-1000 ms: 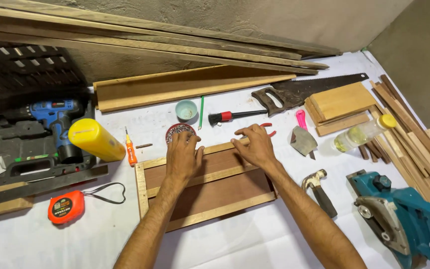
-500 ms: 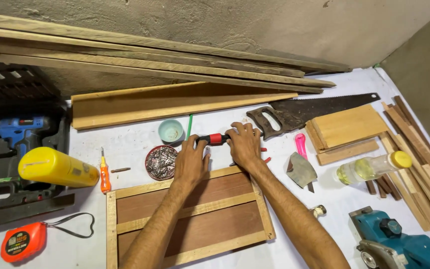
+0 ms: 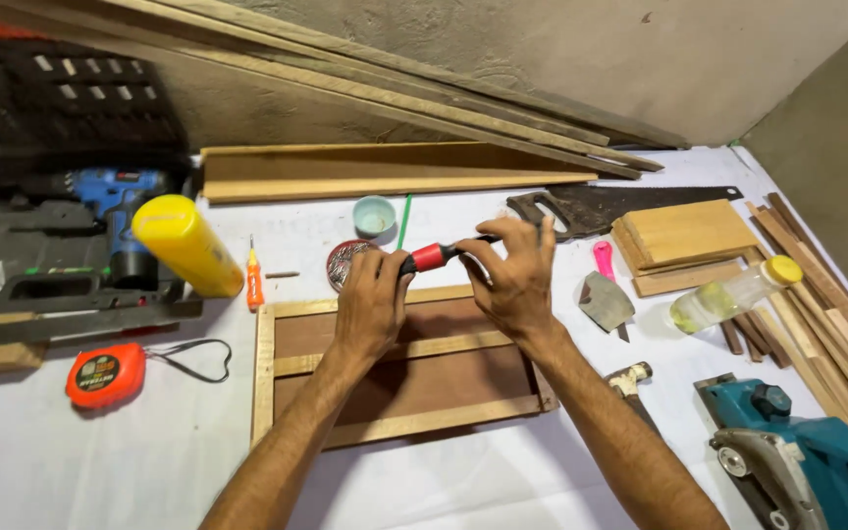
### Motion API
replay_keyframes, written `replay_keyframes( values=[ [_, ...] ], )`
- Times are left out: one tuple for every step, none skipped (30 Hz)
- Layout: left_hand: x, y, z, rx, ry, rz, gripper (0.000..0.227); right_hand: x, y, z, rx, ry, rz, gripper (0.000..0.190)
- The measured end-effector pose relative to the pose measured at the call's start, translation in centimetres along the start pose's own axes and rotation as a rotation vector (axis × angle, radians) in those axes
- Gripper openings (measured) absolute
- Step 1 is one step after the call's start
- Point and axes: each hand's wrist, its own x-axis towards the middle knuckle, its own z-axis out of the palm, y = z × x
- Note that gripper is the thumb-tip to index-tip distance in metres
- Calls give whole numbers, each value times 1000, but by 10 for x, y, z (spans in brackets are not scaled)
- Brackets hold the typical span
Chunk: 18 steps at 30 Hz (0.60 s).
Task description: The person assembles a small wooden frame by brushing the surface, hammering nails, sanding a wooden strip, measuring and aligning it, then nailing it in place. They finish by trimming the strip with a utility knife and hammering the final nail.
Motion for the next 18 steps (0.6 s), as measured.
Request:
replay_keyframes(
  values=[
    [-10, -3, 0, 13, 10, -9, 25, -7, -10, -1, 14, 3, -12, 17],
    [-19, -6, -1, -28, 46, -4, 23, -13, -19, -1, 57, 36, -33, 14],
    [-26, -9, -1, -68, 81, 8, 21, -18, -26, -3, 98, 73, -50, 11],
    [-34, -8, -10, -54, 89, 6, 21, -24, -35, -1, 110, 81, -59, 11],
    [-42, -6, -17, -80, 135, 19, 21, -30, -44, 1, 203, 11, -43, 10],
    [-51, -5, -23, -105, 181, 33, 21, -37, -52, 3, 294, -59, -28, 11],
    [-62, -4, -29, -98, 187, 32, 21, -42, -61, 1, 300, -57, -36, 11],
    [-72, -3, -36, -110, 130, 39, 22, -46, -70, -1, 487, -213, 199, 18],
    [-82, -1, -44, -121, 72, 49, 23, -50, -79, -3, 670, -373, 435, 27],
    [-94, 1, -50, -112, 78, 50, 23, -56, -86, -4, 676, -370, 426, 27],
    [-105, 3, -55, -103, 21, 64, 22, -61, -92, -6, 956, -372, 504, 33],
    [-116, 6, -60, -93, -37, 78, 22, -65, -98, -8, 1236, -372, 580, 39],
    [-125, 11, -69, -88, -30, 80, 22, -72, -102, -9, 1239, -372, 571, 39],
    [-133, 16, -77, -90, -15, 149, 24, -77, -106, -10, 1271, -373, 593, 37],
    [-143, 21, -85, -94, -7, 212, 27, -84, -111, -12, 1306, -379, 623, 40],
    [-150, 25, -99, -90, -9, 207, 27, -89, -118, -18, 1311, -384, 623, 40],
    [-156, 27, -112, -81, 18, 216, 34, -93, -124, -22, 1233, -428, 645, 42],
    [-161, 28, -124, -72, 45, 225, 42, -96, -129, -26, 1154, -472, 666, 44]
  ],
)
